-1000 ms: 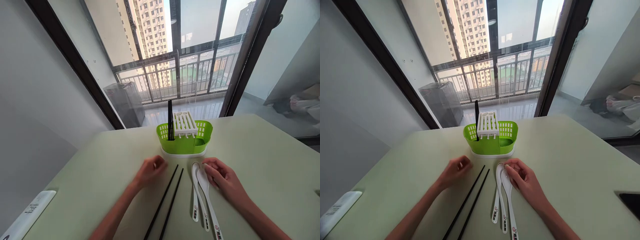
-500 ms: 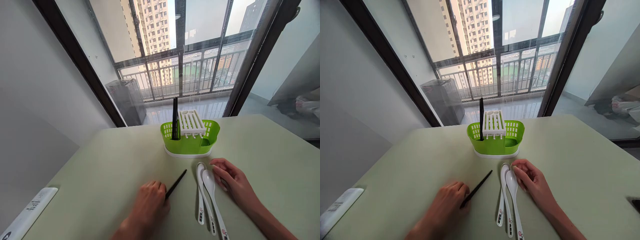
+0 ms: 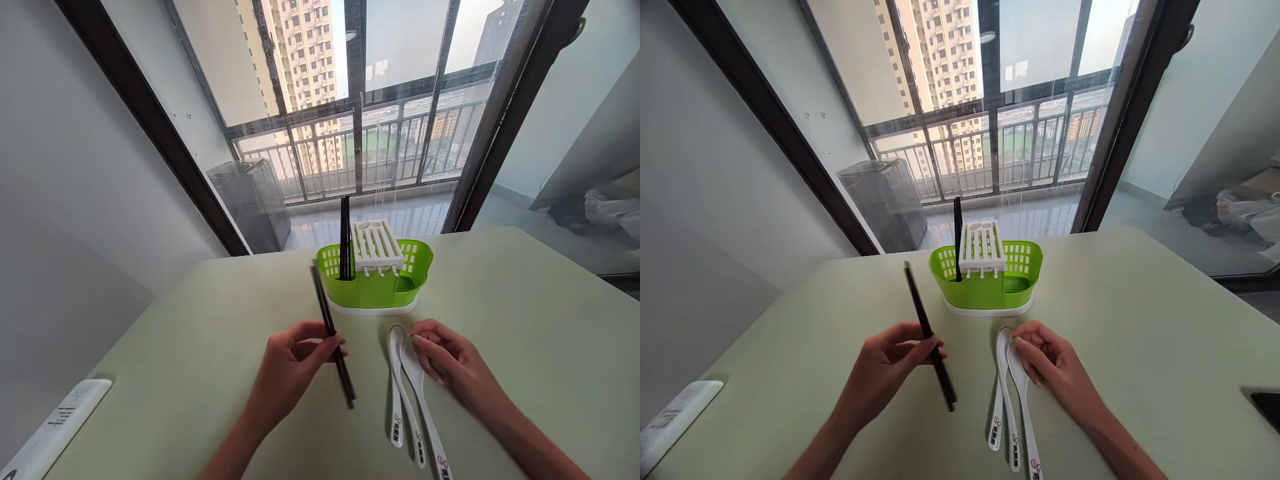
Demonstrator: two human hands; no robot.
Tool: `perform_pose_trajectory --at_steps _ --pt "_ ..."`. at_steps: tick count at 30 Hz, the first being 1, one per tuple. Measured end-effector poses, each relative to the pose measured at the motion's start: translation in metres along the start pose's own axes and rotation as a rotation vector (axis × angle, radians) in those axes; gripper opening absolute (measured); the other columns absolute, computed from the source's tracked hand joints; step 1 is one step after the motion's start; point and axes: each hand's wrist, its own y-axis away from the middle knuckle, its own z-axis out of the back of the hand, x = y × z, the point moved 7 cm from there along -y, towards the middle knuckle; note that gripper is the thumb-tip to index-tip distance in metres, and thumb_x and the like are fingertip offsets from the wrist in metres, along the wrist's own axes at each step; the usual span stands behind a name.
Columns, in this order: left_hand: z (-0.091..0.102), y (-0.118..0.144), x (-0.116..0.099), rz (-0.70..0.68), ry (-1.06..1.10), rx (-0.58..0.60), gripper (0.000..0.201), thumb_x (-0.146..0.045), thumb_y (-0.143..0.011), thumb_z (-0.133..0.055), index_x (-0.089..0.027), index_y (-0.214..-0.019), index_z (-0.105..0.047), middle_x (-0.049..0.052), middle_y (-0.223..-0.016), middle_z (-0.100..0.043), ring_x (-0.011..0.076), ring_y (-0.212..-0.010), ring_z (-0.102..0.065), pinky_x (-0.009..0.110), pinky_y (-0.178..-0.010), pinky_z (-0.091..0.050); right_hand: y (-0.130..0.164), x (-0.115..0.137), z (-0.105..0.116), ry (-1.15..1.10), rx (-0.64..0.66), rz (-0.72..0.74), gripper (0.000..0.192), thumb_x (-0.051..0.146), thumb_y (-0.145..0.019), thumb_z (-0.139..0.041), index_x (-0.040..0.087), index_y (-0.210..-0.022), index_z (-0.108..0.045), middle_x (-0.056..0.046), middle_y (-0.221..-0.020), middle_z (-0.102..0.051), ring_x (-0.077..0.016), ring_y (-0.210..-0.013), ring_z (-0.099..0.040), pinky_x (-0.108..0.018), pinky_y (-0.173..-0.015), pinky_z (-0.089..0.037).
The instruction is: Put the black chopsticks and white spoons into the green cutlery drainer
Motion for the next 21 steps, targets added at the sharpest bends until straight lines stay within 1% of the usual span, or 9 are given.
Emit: perform_pose_trajectory --at_steps 3,5,7,8,10,12,14,17,21 --pt "-0.02 -0.012 0.02 0.066 0.378 0.009 0.034 -0.046 -0.086 -0.082 -0.016 -0.095 -0.069 0.011 -0.105 -0.082 0.0282 -0.094 -0.081 0.04 -0.09 -0.065 0.002 -0.002 -0.007 -0.028 0.089 -0.014 0.034 0.052 -0.1 -0.061 0.019 -0.107 -0.064 0.003 -0.065 -0.057 -0.0082 -0.048 -0.038 -0.026 -0.047 -0.027" --pt "-0.033 -0.019 0.038 0.102 0.528 -0.014 0.037 -0.045 -0.084 -0.085 -0.015 -0.096 -0.068 0.013 -0.109 -0.082 0.0281 -0.096 -0.08 0.041 -0.094 -0.065 0.004 -0.002 -0.011 -0.02 0.138 -0.023 0.039 0.053 -0.1 -0.059 0.019 -0.116 -0.064 -0.002 -0.08 -0.068 -0.0079 -0.047 -0.042 -0.025 -0.043 -0.029" --pt "-0.04 -0.023 0.056 0.128 0.628 -0.07 0.04 -0.044 -0.08 -0.088 -0.014 -0.098 -0.069 0.014 -0.111 -0.081 0.0272 -0.097 -0.08 0.04 -0.096 -0.064 0.006 -0.002 -0.016 0.013 0.177 -0.037 0.044 0.055 -0.1 -0.058 0.019 -0.124 -0.064 -0.007 -0.092 -0.073 -0.0086 -0.048 -0.047 -0.025 -0.04 -0.031" --pt "-0.043 -0.025 0.064 0.136 0.667 -0.1 0.041 -0.043 -0.079 -0.09 -0.014 -0.1 -0.07 0.014 -0.112 -0.081 0.0266 -0.097 -0.08 0.04 -0.097 -0.064 0.006 -0.002 -0.018 0.038 0.19 -0.041 0.046 0.056 -0.1 -0.057 0.019 -0.126 -0.065 -0.007 -0.091 -0.073 -0.0097 -0.049 -0.049 -0.025 -0.04 -0.032" --pt "-0.046 -0.026 0.076 0.147 0.734 -0.147 0.042 -0.042 -0.077 -0.091 -0.014 -0.099 -0.07 0.013 -0.113 -0.081 0.0256 -0.097 -0.08 0.039 -0.098 -0.063 0.006 -0.001 -0.02 0.104 0.192 -0.033 0.046 0.055 -0.1 -0.059 0.018 -0.126 -0.067 -0.003 -0.076 -0.069 -0.0128 -0.054 -0.054 -0.026 -0.046 -0.039" --pt "-0.047 -0.026 0.081 0.143 0.782 -0.173 0.04 -0.041 -0.076 -0.092 -0.014 -0.095 -0.07 0.012 -0.112 -0.081 0.0251 -0.099 -0.08 0.039 -0.099 -0.063 0.005 -0.001 -0.022 0.181 0.189 -0.016 0.044 0.054 -0.1 -0.06 0.018 -0.125 -0.069 0.001 -0.063 -0.063 -0.0147 -0.058 -0.056 -0.027 -0.055 -0.045" --pt "-0.046 -0.026 0.082 0.131 0.798 -0.184 0.038 -0.041 -0.076 -0.092 -0.015 -0.093 -0.069 0.011 -0.111 -0.082 0.0247 -0.101 -0.079 0.038 -0.101 -0.062 0.005 -0.001 -0.025 0.26 0.212 -0.008 0.043 0.054 -0.1 -0.059 0.019 -0.123 -0.071 0.002 -0.061 -0.062 -0.0144 -0.056 -0.054 -0.029 -0.058 -0.046" --pt "-0.045 -0.024 0.081 0.118 0.723 -0.174 0.038 -0.043 -0.076 -0.092 -0.016 -0.093 -0.071 0.011 -0.105 -0.083 0.0241 -0.101 -0.079 0.037 -0.1 -0.061 0.005 -0.001 -0.026 0.393 0.247 -0.002 0.041 0.056 -0.1 -0.057 0.021 -0.112 -0.076 0.002 -0.062 -0.061 -0.0125 -0.052 -0.046 -0.028 -0.053 -0.039" --pt "-0.043 -0.023 0.08 0.117 0.576 -0.158 0.04 -0.048 -0.077 -0.09 -0.015 -0.096 -0.077 0.012 -0.104 -0.083 0.0241 -0.1 -0.078 0.034 -0.096 -0.062 0.004 0.003 -0.016 0.513 0.187 0.058 0.04 0.056 -0.1 -0.057 0.023 -0.101 -0.08 0.001 -0.064 -0.056 -0.014 -0.059 -0.045 -0.028 -0.055 -0.035"
